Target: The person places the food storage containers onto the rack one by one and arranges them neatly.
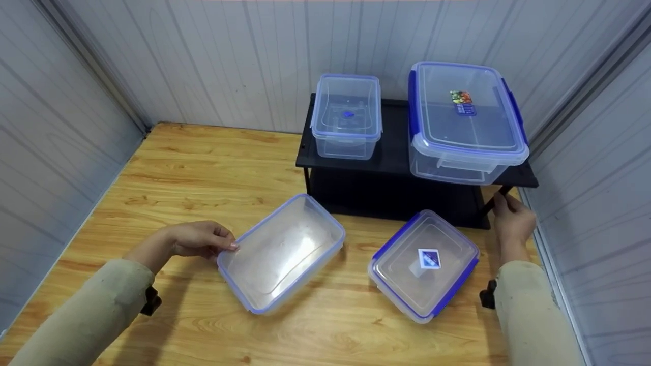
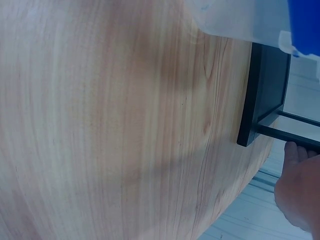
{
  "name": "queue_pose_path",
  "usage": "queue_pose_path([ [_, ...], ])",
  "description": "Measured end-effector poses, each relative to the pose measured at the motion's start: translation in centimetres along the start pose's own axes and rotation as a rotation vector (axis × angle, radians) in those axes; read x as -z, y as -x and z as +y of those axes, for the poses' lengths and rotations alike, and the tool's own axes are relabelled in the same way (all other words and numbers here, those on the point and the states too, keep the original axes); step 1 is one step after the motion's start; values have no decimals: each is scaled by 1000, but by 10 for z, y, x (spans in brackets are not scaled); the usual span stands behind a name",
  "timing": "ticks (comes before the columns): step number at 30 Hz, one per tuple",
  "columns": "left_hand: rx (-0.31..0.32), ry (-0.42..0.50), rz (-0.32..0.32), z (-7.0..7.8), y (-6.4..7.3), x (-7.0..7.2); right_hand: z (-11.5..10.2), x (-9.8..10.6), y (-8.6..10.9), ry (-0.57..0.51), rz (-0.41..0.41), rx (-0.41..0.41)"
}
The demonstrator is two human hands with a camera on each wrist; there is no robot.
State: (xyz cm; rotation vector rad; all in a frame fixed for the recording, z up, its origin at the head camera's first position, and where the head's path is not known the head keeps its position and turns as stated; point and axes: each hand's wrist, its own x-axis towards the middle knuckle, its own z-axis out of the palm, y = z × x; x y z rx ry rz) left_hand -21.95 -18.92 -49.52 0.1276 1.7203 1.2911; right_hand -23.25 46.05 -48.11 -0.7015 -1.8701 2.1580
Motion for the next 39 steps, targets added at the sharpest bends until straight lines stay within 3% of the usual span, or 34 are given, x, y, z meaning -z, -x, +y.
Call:
queue_pose_path([
  [8,-79,91,-89,-12,-3,-15,-1,1,-2,-63,-6,-4],
  [16,-103,178,-106,-19,-5,-32,-2,1,0,-21,15,-4],
  [29,-192,245,-179,-22,-6,-61,3,2,-3,-103,28,26],
  [34,-247,270,-178,-22,-6,-67,4,1,-2,-129,17,64],
  [39,-249,273,-141,-19,-5,-71,2,0,-1,-117,21,48],
])
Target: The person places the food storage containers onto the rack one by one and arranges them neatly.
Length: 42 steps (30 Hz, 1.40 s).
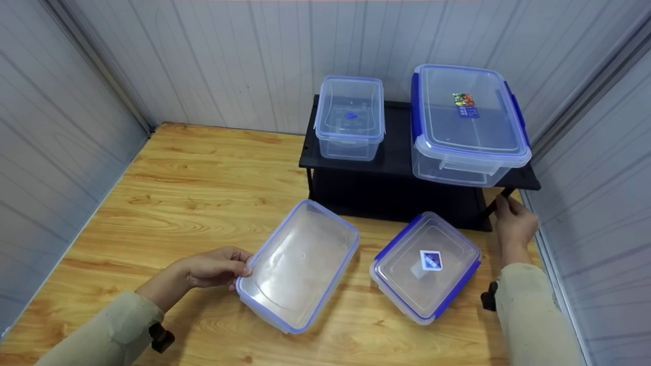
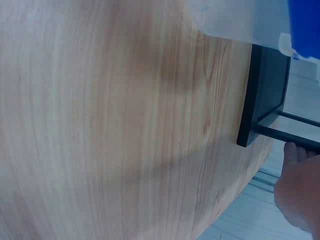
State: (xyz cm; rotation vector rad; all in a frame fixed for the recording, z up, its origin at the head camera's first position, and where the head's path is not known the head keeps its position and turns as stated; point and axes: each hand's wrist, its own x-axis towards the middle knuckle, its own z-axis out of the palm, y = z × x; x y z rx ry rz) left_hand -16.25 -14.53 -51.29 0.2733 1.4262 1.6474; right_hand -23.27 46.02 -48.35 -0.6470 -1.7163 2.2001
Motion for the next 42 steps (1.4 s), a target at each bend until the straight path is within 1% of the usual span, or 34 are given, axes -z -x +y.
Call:
queue_pose_path([
  [4,-16,5,14,2,-3,-3,0,0,0,21,-12,-9],
  [9,-31,18,25,7,-8,-8,0,2,0,4,-25,-25],
  [15,-40,46,63,14,-18,-12,-2,2,-1,34,-6,-41],
  [17,-47,48,72,17,-24,-13,-3,2,-1,37,-1,-42],
  [23,-62,61,97,26,-45,-20,-3,4,-1,-20,-21,-53],
  [26,-71,61,126,31,-56,-24,-4,3,-1,3,-25,-64],
  [32,-82,98,198,38,-79,-28,-5,2,0,86,-25,-58],
  [38,-104,154,262,41,-99,-31,-5,1,0,118,-13,-43],
  [40,-105,158,282,42,-106,-31,-5,1,0,134,-17,-42],
  [42,-106,165,300,42,-112,-32,-5,1,0,127,-19,-40],
])
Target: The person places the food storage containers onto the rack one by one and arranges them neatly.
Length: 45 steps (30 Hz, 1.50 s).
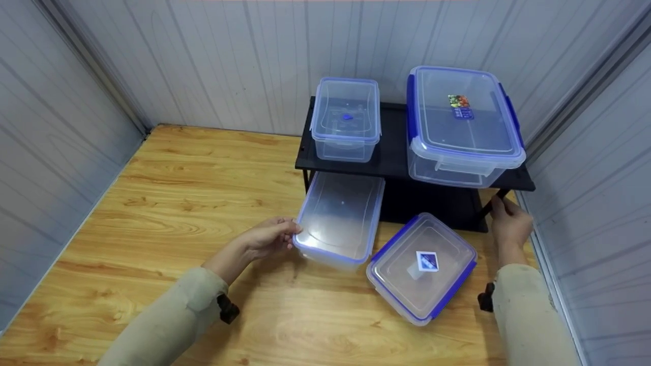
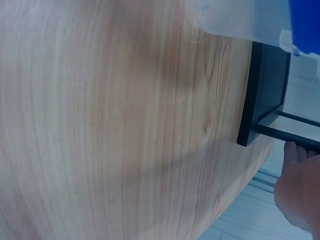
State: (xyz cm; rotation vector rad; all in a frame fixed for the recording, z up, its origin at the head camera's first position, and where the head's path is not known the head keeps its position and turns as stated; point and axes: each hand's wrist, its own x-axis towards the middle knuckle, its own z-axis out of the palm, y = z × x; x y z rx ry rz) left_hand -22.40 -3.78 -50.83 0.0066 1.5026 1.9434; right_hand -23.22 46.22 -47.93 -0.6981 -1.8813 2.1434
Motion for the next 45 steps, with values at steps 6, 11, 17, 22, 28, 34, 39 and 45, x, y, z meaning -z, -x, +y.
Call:
queue_pose_path([
  [6,-16,44,30,2,-17,-8,-1,0,-1,-41,-13,-7],
  [11,-29,85,38,6,-28,-12,0,2,0,-62,-38,-14],
  [17,-37,118,69,7,-41,-16,1,2,-1,-61,-23,-10],
  [22,-32,140,86,9,-49,-19,2,3,-1,-60,-14,-4],
  [28,-44,138,113,12,-60,-19,2,3,-1,-59,-17,8],
  [34,-30,131,153,19,-66,-17,5,1,-4,-120,-19,56],
  [39,18,145,200,23,-65,-18,5,2,-4,-95,-17,36],
  [45,43,196,294,25,-62,-23,5,2,-5,-95,-3,5],
])
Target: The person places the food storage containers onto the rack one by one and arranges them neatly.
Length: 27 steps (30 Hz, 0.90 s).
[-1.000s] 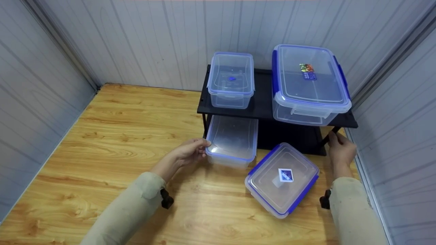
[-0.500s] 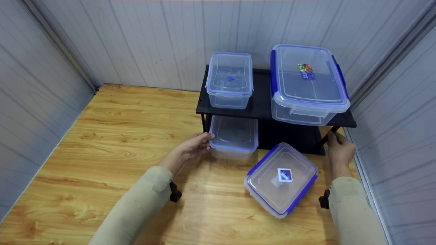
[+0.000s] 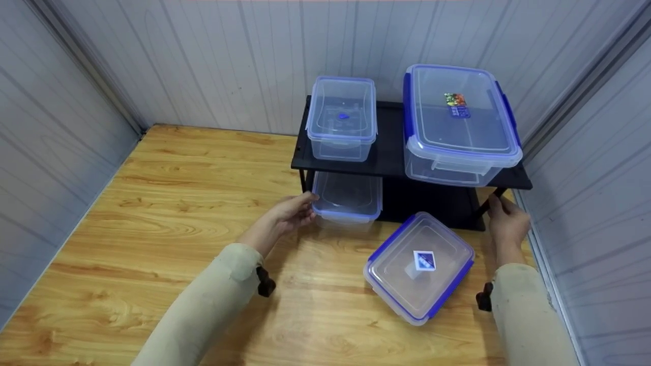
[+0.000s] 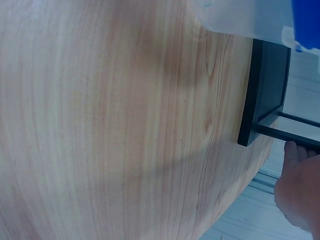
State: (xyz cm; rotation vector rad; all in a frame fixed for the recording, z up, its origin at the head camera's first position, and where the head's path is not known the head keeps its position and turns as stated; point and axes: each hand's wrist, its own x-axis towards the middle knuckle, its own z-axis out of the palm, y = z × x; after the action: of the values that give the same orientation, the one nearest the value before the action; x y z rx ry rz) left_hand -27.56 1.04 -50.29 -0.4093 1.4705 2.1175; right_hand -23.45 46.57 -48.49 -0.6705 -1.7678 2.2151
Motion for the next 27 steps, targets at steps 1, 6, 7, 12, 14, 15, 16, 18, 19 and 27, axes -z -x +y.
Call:
queue_pose_path([
  [1,-5,10,12,0,0,-1,0,0,0,-6,4,-1],
  [6,-45,55,88,-1,2,-5,1,-1,-2,5,19,3],
  [7,-54,57,103,-2,2,-6,2,-1,-2,10,22,4],
  [12,-98,78,168,-3,4,-11,1,-1,-1,23,32,4],
  [14,-113,99,184,-4,4,-14,0,-1,0,27,27,-7],
  [15,-120,111,192,-4,4,-16,0,-1,0,38,26,-13],
  [16,-127,123,200,-4,4,-17,-1,-1,1,53,23,-15],
  [18,-138,155,213,-5,4,-20,-2,-1,1,61,20,-19],
  [19,-144,175,218,-5,3,-21,-2,-1,2,66,20,-19],
  [27,-178,236,243,-5,2,-26,-2,2,3,21,-37,22],
])
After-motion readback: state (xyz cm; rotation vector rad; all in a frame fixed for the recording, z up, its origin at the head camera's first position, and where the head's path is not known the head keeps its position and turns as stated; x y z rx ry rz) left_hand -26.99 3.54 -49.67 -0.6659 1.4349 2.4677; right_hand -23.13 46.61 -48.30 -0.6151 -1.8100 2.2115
